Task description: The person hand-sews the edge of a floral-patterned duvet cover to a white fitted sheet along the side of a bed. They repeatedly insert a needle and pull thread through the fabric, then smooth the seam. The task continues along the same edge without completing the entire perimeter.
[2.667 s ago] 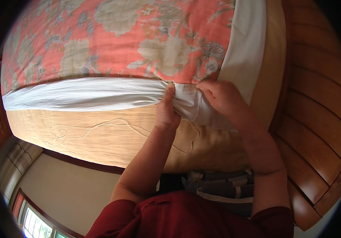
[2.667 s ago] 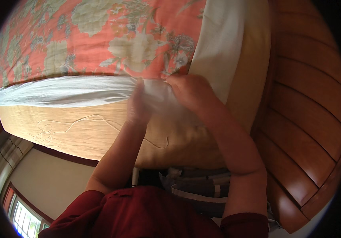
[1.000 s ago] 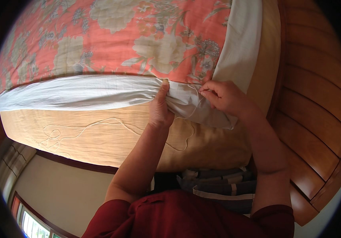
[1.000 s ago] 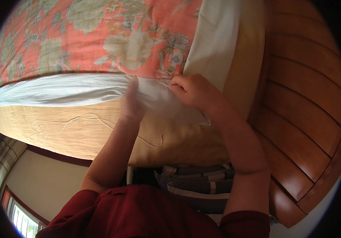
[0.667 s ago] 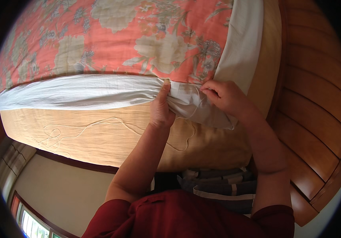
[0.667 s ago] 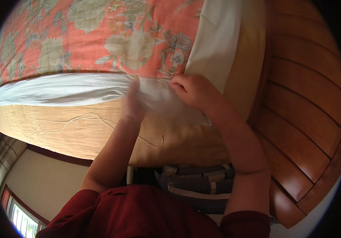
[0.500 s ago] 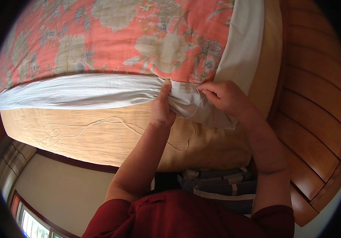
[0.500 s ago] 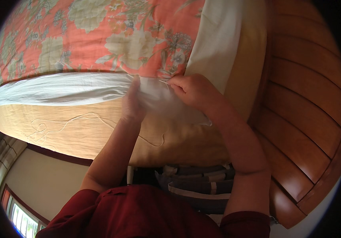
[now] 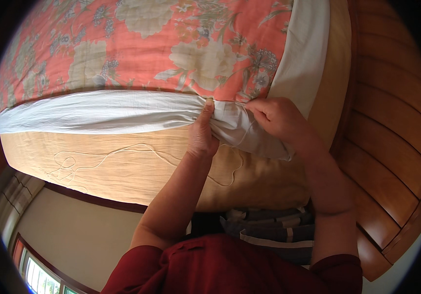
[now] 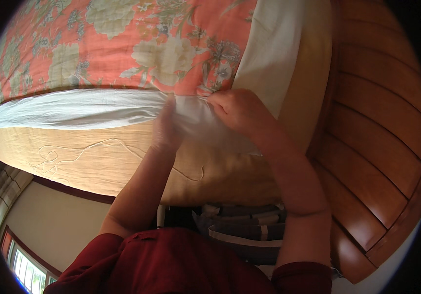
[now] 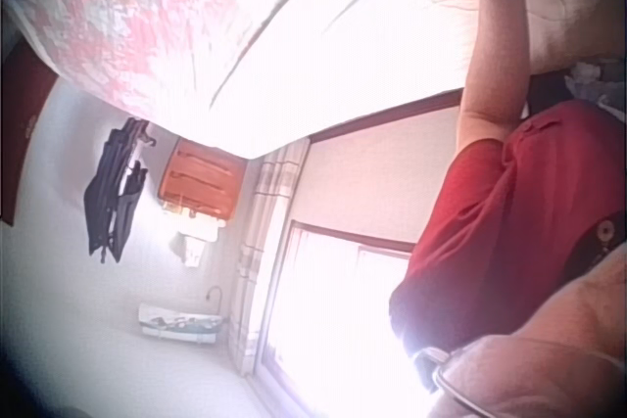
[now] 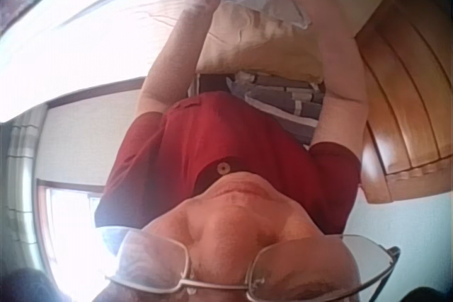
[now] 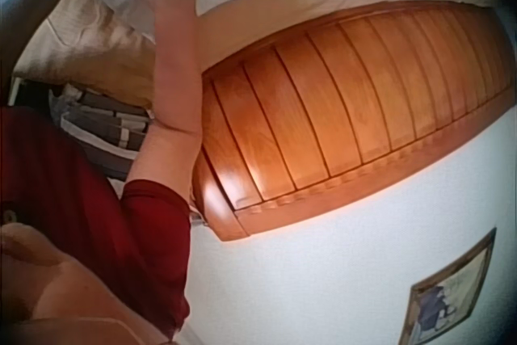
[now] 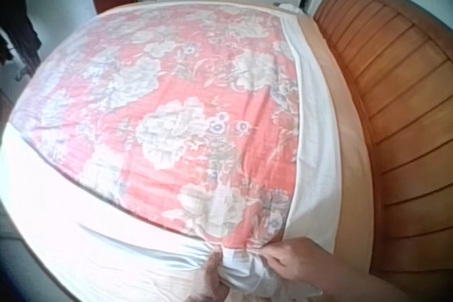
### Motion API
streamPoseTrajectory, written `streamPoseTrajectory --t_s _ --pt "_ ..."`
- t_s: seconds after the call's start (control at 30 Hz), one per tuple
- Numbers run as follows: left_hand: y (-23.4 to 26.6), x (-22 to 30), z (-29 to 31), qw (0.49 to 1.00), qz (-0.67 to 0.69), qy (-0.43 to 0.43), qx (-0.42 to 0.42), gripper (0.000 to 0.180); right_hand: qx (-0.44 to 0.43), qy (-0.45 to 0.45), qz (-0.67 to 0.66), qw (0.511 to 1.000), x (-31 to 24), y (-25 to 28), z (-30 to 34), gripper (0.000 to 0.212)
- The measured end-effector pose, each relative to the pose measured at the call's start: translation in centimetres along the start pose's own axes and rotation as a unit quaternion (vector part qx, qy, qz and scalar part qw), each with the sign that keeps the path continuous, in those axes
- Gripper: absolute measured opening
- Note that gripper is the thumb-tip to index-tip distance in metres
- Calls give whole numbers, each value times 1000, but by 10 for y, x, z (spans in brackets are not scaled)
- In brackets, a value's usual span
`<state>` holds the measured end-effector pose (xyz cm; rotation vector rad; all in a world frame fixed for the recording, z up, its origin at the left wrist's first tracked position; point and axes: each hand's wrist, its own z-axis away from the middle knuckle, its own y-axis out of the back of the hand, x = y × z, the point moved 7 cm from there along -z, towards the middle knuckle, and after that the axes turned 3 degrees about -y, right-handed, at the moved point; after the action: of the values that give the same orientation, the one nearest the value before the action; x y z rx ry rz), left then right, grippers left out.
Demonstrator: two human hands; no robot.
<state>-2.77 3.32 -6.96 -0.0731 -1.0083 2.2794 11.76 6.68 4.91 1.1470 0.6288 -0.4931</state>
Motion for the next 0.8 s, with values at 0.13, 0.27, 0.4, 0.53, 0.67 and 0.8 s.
streamPoseTrajectory --t_s 0.13,0.27,0.4,0.53,0.67,0.8 --pt "2 0 -2 1000 2 0 -12 37 13 23 -3 1000 -6 -1 -2 13" --pt "5 -1 -2 1000 -9 4 7 39 20 20 -3 1000 0 3 5 12" --pt "2 0 0 1000 -9 -4 8 41 4 21 19 1000 -2 7 5 11" --pt "-1 1 0 999 -6 -29 13 41 -5 27 47 998 -8 9 3 11" --pt "8 -1 -2 1000 5 -20 18 41 -38 24 77 996 -10 2 5 9" --pt "5 1 -2 1000 -8 -23 9 40 -31 27 104 994 -14 1 0 10"
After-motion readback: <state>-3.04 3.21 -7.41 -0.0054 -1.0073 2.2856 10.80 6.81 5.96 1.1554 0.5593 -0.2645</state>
